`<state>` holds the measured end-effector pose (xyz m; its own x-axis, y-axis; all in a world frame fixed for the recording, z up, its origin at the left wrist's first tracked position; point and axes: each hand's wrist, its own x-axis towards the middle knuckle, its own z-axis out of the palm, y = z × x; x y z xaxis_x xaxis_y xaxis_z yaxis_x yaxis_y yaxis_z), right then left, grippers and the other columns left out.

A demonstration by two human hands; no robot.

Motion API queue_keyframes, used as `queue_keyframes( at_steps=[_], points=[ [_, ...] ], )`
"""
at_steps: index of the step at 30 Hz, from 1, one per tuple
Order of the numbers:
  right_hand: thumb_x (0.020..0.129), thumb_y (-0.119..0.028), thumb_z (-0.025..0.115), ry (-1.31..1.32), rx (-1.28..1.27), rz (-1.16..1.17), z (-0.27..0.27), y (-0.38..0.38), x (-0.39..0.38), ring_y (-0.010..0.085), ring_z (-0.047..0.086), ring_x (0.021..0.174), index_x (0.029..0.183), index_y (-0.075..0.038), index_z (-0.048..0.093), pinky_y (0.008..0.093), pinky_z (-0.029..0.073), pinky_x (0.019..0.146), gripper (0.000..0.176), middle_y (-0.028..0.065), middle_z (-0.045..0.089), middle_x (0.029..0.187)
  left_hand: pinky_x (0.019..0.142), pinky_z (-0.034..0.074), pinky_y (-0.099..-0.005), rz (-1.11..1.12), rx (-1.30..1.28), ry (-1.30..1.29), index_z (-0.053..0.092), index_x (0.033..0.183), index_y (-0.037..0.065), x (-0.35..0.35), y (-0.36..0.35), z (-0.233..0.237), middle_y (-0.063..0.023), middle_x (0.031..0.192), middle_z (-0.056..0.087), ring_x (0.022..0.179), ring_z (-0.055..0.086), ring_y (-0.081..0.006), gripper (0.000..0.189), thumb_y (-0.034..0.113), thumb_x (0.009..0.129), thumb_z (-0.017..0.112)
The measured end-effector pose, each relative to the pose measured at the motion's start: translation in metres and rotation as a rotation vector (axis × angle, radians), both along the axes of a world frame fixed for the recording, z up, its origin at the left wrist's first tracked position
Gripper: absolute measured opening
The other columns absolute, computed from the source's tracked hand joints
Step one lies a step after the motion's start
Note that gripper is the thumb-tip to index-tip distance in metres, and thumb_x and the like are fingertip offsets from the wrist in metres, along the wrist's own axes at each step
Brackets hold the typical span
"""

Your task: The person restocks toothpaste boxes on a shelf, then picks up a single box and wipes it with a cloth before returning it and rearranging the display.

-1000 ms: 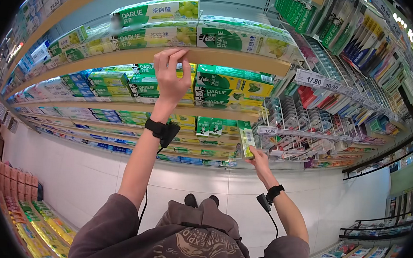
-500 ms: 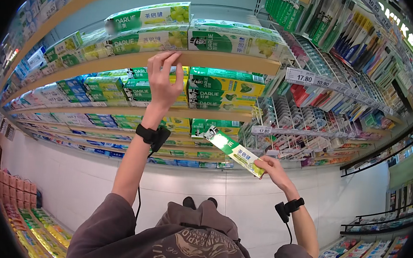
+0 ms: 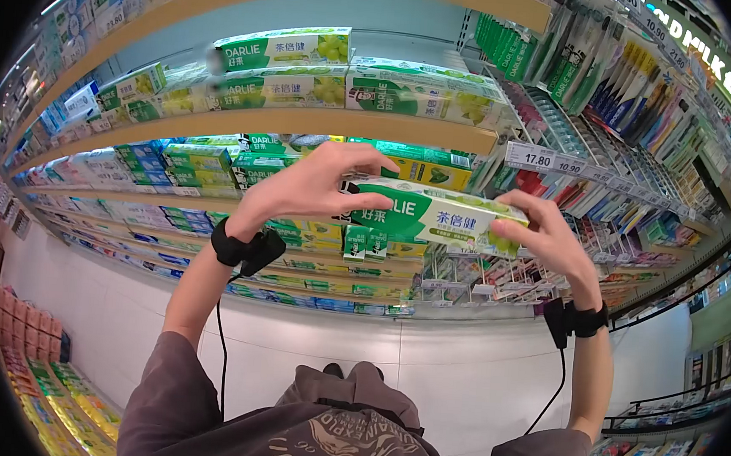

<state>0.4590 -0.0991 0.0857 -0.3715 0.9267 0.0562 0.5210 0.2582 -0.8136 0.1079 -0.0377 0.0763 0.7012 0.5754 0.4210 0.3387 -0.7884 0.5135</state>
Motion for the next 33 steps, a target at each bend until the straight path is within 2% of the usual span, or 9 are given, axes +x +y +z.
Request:
queue_keyframes(
  at_steps=[5, 7, 13, 15, 16, 21, 23, 24, 33],
  points=[
    [0.095, -0.036, 0.07, -0.072, 0.221, 0.004, 0.049, 0.024, 0.005, 0.006, 0.057, 0.077, 0.114, 0.001, 0.065, 0.0233, 0.047, 0.062, 0.043, 0.0029, 0.064, 0.091, 0.071, 0.051, -0.0367, -0.076, 0.324, -0.055, 0.068, 0.114, 0.002, 0.001, 0.028, 0.044, -0.0103, 0.096, 0.066, 0.083, 0.064, -0.0238, 0.04, 0.031, 0.089, 0.077],
    [0.095, -0.036, 0.07, -0.107, 0.397, 0.044, 0.063, 0.042, 0.009, 0.0125, 0.066, 0.088, 0.121, 0.003, 0.064, 0.028, 0.056, 0.072, 0.047, 0.0074, 0.069, 0.102, 0.073, 0.05, -0.0385, 0.028, 0.402, -0.007, 0.067, 0.116, 0.002, 0.002, 0.033, 0.068, -0.0115, 0.101, 0.064, 0.086, 0.063, -0.0269, 0.04, 0.031, 0.09, 0.076],
    [0.093, -0.039, 0.072, -0.235, 0.664, -0.072, 0.104, 0.079, 0.004, 0.0189, 0.067, 0.091, 0.123, 0.003, 0.064, 0.0334, 0.054, 0.078, 0.052, 0.0117, 0.069, 0.107, 0.082, 0.049, -0.0431, 0.185, 0.707, 0.095, 0.065, 0.119, 0.001, 0.017, 0.081, 0.103, -0.0152, 0.109, 0.062, 0.097, 0.061, -0.034, 0.039, 0.029, 0.093, 0.071],
    [0.092, -0.038, 0.073, -0.59, 0.984, -0.163, 0.112, 0.092, 0.0, 0.0276, 0.066, 0.096, 0.124, 0.002, 0.064, 0.0379, 0.052, 0.086, 0.052, 0.0141, 0.068, 0.11, 0.086, 0.05, -0.045, 0.232, 0.747, 0.13, 0.064, 0.121, 0.001, 0.023, 0.093, 0.103, -0.0161, 0.111, 0.063, 0.104, 0.061, -0.0356, 0.038, 0.027, 0.094, 0.069],
    [0.092, -0.034, 0.072, -0.641, 0.954, -0.197, 0.115, 0.094, -0.002, 0.0351, 0.064, 0.103, 0.124, 0.002, 0.065, 0.0421, 0.05, 0.093, 0.049, 0.0164, 0.068, 0.113, 0.088, 0.05, -0.0453, 0.294, 0.801, 0.157, 0.064, 0.121, 0.001, 0.026, 0.097, 0.101, -0.0164, 0.112, 0.063, 0.106, 0.06, -0.0364, 0.037, 0.026, 0.094, 0.069],
    [0.092, -0.028, 0.072, -0.656, 0.985, -0.287, 0.096, 0.121, -0.01, 0.0386, 0.064, 0.107, 0.126, 0.004, 0.063, 0.0455, 0.05, 0.092, 0.047, 0.0187, 0.067, 0.117, 0.091, 0.052, -0.0479, 0.335, 1.045, 0.194, 0.065, 0.103, -0.003, 0.033, 0.127, 0.095, -0.0218, 0.116, 0.061, 0.109, 0.062, -0.0393, 0.025, 0.012, 0.085, 0.072],
    [0.09, -0.025, 0.075, -0.604, 1.142, -0.292, 0.086, 0.132, -0.012, 0.0358, 0.068, 0.093, 0.128, 0.003, 0.062, 0.0421, 0.053, 0.083, 0.049, 0.0177, 0.066, 0.119, 0.091, 0.052, -0.0475, 0.412, 1.089, 0.176, 0.065, 0.103, -0.004, 0.038, 0.132, 0.093, -0.0226, 0.11, 0.064, 0.106, 0.064, -0.0395, 0.025, 0.004, 0.079, 0.071],
    [0.093, -0.021, 0.07, -0.552, 1.043, -0.298, 0.084, 0.132, -0.015, 0.041, 0.064, 0.108, 0.13, 0.005, 0.058, 0.0452, 0.052, 0.092, 0.047, 0.0215, 0.064, 0.124, 0.091, 0.052, -0.0475, 0.412, 1.092, 0.176, 0.065, 0.103, -0.004, 0.039, 0.132, 0.095, -0.0226, 0.11, 0.064, 0.106, 0.064, -0.0395, 0.025, 0.004, 0.079, 0.071],
    [0.09, -0.01, 0.068, -0.582, 0.977, -0.364, 0.077, 0.172, -0.032, 0.0444, 0.06, 0.115, 0.128, 0.005, 0.058, 0.0462, 0.051, 0.096, 0.042, 0.0284, 0.062, 0.125, 0.088, 0.052, -0.0442, 0.537, 0.847, 0.379, 0.065, 0.099, -0.003, 0.046, 0.154, 0.1, -0.0211, 0.099, 0.069, 0.097, 0.069, -0.0361, 0.024, 0.0, 0.075, 0.068]
  ],
)
